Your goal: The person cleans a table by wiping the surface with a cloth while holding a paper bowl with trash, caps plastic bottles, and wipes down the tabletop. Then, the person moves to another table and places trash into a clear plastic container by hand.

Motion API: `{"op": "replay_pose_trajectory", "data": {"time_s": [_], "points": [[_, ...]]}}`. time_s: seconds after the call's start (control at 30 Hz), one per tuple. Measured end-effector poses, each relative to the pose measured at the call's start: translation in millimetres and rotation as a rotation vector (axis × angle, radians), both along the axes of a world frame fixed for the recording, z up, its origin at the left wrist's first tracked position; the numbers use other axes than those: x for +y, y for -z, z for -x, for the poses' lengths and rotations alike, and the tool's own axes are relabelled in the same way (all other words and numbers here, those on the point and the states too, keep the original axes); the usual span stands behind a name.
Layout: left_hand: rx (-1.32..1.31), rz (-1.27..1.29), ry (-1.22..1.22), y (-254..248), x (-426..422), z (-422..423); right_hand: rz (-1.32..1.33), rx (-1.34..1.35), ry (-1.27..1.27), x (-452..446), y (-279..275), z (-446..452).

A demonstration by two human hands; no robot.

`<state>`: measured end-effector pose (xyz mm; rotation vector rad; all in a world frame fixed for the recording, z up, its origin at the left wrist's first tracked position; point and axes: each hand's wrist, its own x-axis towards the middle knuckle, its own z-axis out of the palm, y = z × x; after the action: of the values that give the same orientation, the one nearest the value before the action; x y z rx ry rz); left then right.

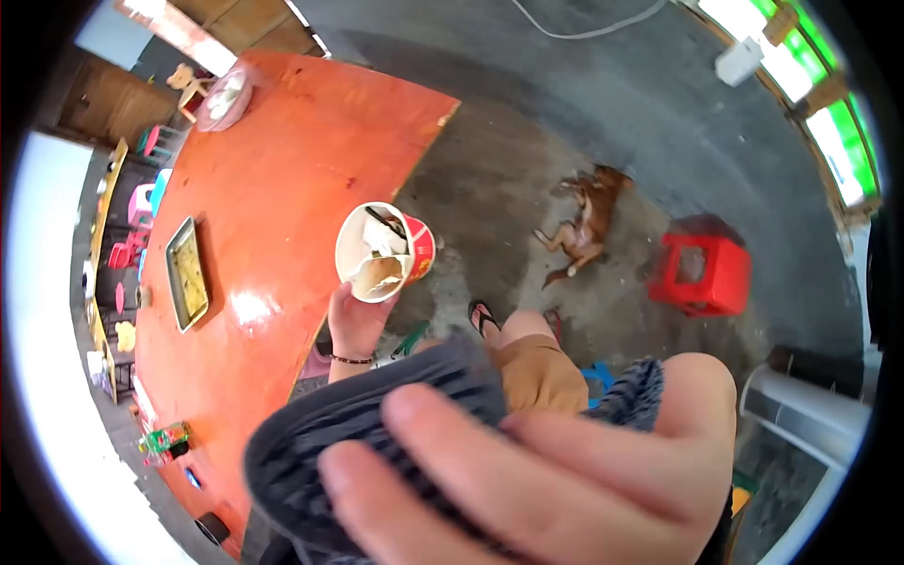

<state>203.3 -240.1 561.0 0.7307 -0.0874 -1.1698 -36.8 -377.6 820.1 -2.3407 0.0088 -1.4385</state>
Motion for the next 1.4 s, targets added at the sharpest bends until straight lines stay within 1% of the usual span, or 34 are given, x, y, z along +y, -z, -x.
{"op": "replay_pose_trajectory", "data": {"time_s": [0.1,0.17,0.23,0.27,0.37,0.4,0.43,0.47,0.5,0.53,0.57,0.6,0.67,0.7,0.8,0.83,0.93,0.97,1.1,1.13,1.2,1.3,1.4], "points": [[0.097,0.066,-0.104,1.9,-23.8,-16.4,0.007,0.073,-0.04,-36.2,-10.6,-20.9],[0.087,0.083,-0.113,10.1,-29.1,-28.2,-0.003,0.152,-0.045,-59.0,-16.8,-30.4],[0.079,0.078,-0.124,10.0,-49.4,-40.9,-0.059,0.285,-0.015,-87.9,-23.8,-43.8],[0.084,0.048,-0.167,6.4,-60.2,-44.3,-0.129,0.381,0.015,-96.7,-23.0,-45.6],[0.082,0.034,-0.201,15.7,-100.9,-69.8,-0.383,0.606,-0.054,-180.9,10.0,-79.4],[0.072,0.021,-0.223,20.0,-117.7,-79.0,-0.204,0.575,-0.135,-217.8,33.9,-89.2],[0.062,0.009,-0.247,23.9,-137.5,-87.5,-0.409,0.422,-0.193,-252.2,76.1,-95.1],[0.045,-0.014,-0.292,27.4,-159.2,-95.9,-0.463,0.344,-0.073,-286.1,115.2,-103.8],[0.028,-0.037,-0.338,30.3,-183.1,-103.9,-0.734,0.333,-0.129,-318.0,134.3,-118.7],[0.009,-0.057,-0.384,33.8,-210.7,-113.8,-0.926,0.306,-0.16,-352.3,147.8,-133.4],[0.041,-0.091,-0.434,41.1,-236.1,-124.8,-0.932,0.323,-0.14,-390.4,165.4,-145.4],[0.06,-0.027,-0.447,45.0,-263.6,-136.5,-0.936,0.345,-0.12,-430.6,179.0,-158.0],[0.141,-0.124,-0.558,43.1,-317.5,-157.9,-1.09,0.382,-0.124,-498.4,191.7,-191.9],[0.149,-0.123,-0.59,39.7,-342.2,-169.5,-1.075,0.413,-0.113,-525.5,189.7,-209.2],[0.16,-0.096,-0.679,31.6,-405.7,-206.5,-1.34,0.473,-0.097,-589.1,176.1,-257.3],[0.153,-0.082,-0.699,26.4,-420.9,-217.3,-1.373,0.473,-0.134,-609.4,178.1,-271.8],[0.137,-0.075,-0.763,13.7,-447.2,-240.8,-1.426,0.494,-0.23,-640.5,164.9,-315.9],[0.13,-0.089,-0.787,11.3,-452.9,-246.5,-1.403,0.465,-0.271,-650.1,169.4,-330.6],[0.122,-0.129,-0.859,17.5,-468.0,-268.8,-1.487,0.505,-0.362,-658.7,149.5,-372.5],[0.125,-0.128,-0.878,19.4,-473.3,-273.4,-1.454,0.478,-0.385,-661.7,156.9,-379.6],[0.134,-0.124,-0.911,20.7,-485.0,-284.6,-1.433,0.511,-0.43,-667.9,162.8,-389.4],[0.153,-0.096,-0.94,19.6,-506.1,-308.7,-1.408,0.579,-0.479,-673.0,160.2,-404.5],[0.175,-0.079,-0.977,15.7,-526.2,-344.8,-1.355,0.61,-0.524,-671.2,151.3,-441.5]]}}
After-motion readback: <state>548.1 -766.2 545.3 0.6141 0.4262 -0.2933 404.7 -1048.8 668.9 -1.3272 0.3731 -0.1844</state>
